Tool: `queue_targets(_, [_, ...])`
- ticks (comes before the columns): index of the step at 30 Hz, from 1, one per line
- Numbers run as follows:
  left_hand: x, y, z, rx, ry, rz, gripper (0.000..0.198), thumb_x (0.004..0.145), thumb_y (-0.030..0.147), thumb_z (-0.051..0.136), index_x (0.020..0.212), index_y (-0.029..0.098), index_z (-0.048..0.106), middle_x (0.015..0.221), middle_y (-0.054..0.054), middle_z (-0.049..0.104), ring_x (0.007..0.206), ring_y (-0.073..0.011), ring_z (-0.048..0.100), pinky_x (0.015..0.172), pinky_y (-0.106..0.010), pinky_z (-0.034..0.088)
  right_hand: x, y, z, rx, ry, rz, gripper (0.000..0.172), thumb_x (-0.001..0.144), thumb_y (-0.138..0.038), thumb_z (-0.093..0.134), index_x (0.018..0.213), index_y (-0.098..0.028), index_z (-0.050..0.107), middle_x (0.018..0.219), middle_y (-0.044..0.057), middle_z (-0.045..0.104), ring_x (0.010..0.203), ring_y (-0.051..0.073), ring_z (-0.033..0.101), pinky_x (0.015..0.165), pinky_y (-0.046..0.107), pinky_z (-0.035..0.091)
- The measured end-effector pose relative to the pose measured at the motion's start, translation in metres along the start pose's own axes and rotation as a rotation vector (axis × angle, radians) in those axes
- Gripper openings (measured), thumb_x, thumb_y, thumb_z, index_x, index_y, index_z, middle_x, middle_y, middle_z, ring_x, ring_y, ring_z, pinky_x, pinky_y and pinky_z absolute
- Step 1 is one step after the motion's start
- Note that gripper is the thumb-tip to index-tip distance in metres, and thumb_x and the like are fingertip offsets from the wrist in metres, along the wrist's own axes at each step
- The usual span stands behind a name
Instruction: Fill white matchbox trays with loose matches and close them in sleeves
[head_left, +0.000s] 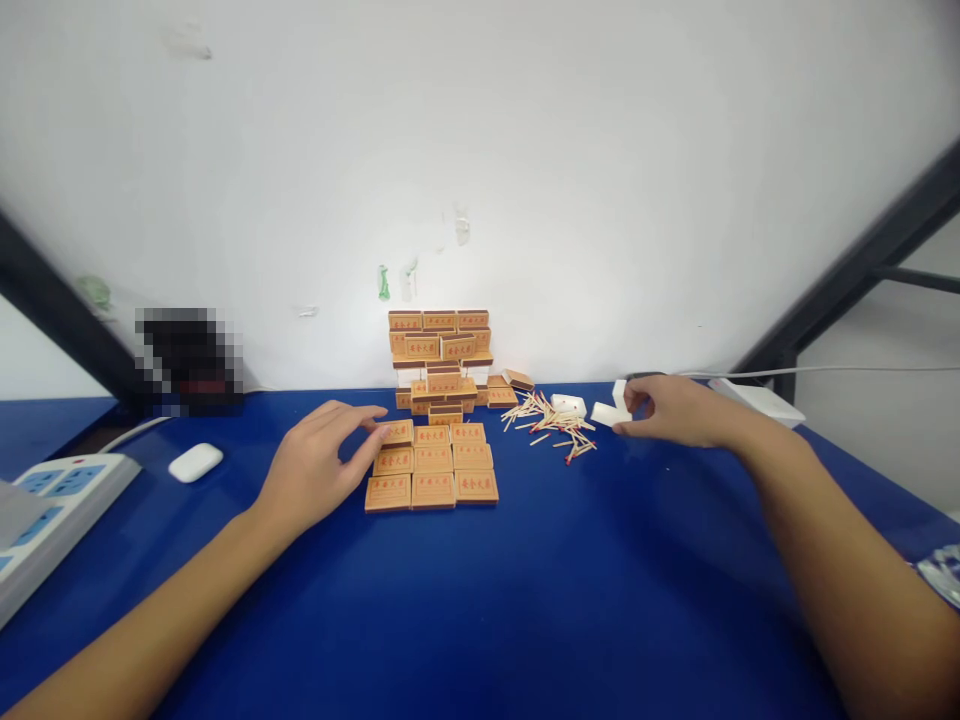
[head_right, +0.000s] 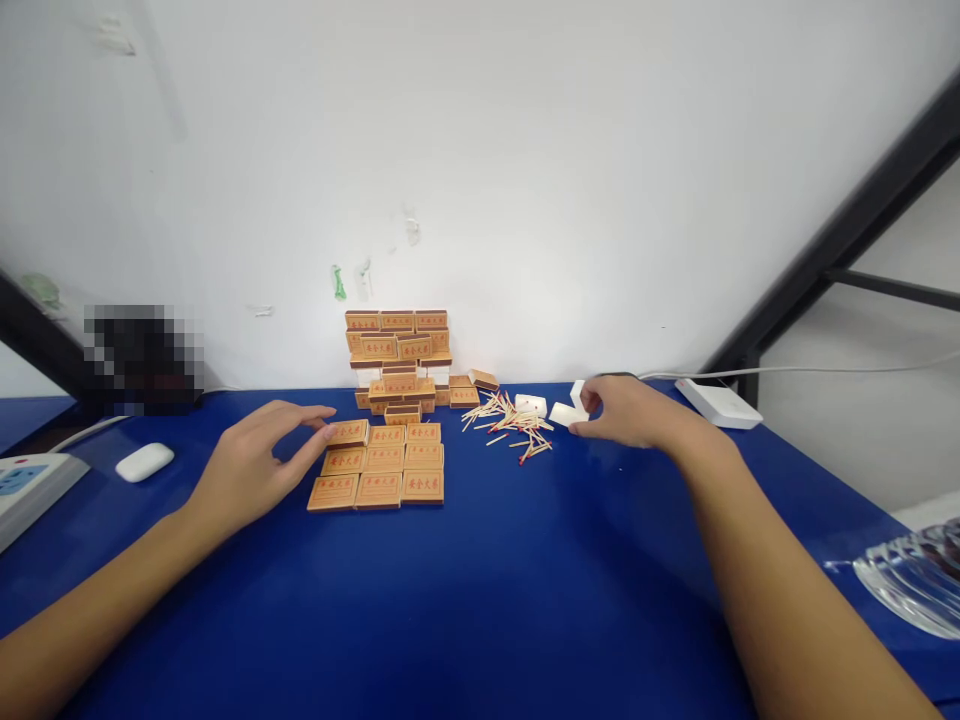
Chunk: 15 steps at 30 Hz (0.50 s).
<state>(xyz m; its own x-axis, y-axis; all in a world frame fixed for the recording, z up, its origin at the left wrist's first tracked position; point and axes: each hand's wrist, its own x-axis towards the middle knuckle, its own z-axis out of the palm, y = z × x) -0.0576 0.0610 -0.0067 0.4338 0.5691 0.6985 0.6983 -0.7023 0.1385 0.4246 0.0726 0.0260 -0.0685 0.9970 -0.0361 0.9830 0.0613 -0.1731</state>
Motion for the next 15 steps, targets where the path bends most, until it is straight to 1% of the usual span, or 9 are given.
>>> queue_targets(3, [0.000, 0.009, -0.002, -0.032, -0.023, 0.017, 0.022, 0.104, 0.028, 0.063, 0.119, 0.017, 0.073, 0.101, -0.006, 0.080, 0.093, -0.0222, 0.073, 0.087, -0.037, 0.059, -0.003, -0.005, 0.000, 0.024, -0.086, 0.003, 0.018, 0.075, -0.039, 0.072, 0.079, -0.023, 0.068, 0.086, 0.008, 0.076, 0.075, 0.024, 0.068, 0.066, 0.036, 0.047])
queue_targets(5, [0.000, 0.013, -0.002, -0.053, -0.036, 0.025, 0.022, 0.104, 0.028, 0.062, 0.119, 0.016, 0.074, 0.102, -0.007, 0.080, 0.093, -0.0223, 0.073, 0.086, -0.037, 0.059, -0.003, -0.006, 0.001, 0.032, -0.121, 0.010, 0.017, 0.076, -0.039, 0.071, 0.080, -0.023, 0.069, 0.087, 0.007, 0.077, 0.075, 0.023, 0.069, 0.065, 0.035, 0.047])
queue_targets(11, [0.002, 0.015, -0.003, -0.058, -0.036, 0.029, 0.020, 0.104, 0.027, 0.063, 0.116, 0.016, 0.075, 0.105, -0.008, 0.080, 0.094, -0.0222, 0.073, 0.087, -0.038, 0.059, 0.001, 0.002, 0.002, 0.024, -0.069, 0.031, 0.030, 0.073, -0.048, 0.075, 0.085, -0.022, 0.072, 0.093, 0.011, 0.077, 0.082, 0.027, 0.071, 0.072, 0.039, 0.052])
queue_targets(15, [0.001, 0.015, -0.002, -0.063, -0.051, 0.040, 0.022, 0.105, 0.027, 0.062, 0.118, 0.016, 0.074, 0.103, -0.008, 0.080, 0.093, -0.0221, 0.074, 0.085, -0.038, 0.060, 0.003, 0.006, 0.005, 0.036, -0.047, 0.053, 0.047, 0.068, -0.053, 0.079, 0.100, -0.019, 0.074, 0.102, 0.013, 0.076, 0.089, 0.030, 0.071, 0.077, 0.042, 0.054])
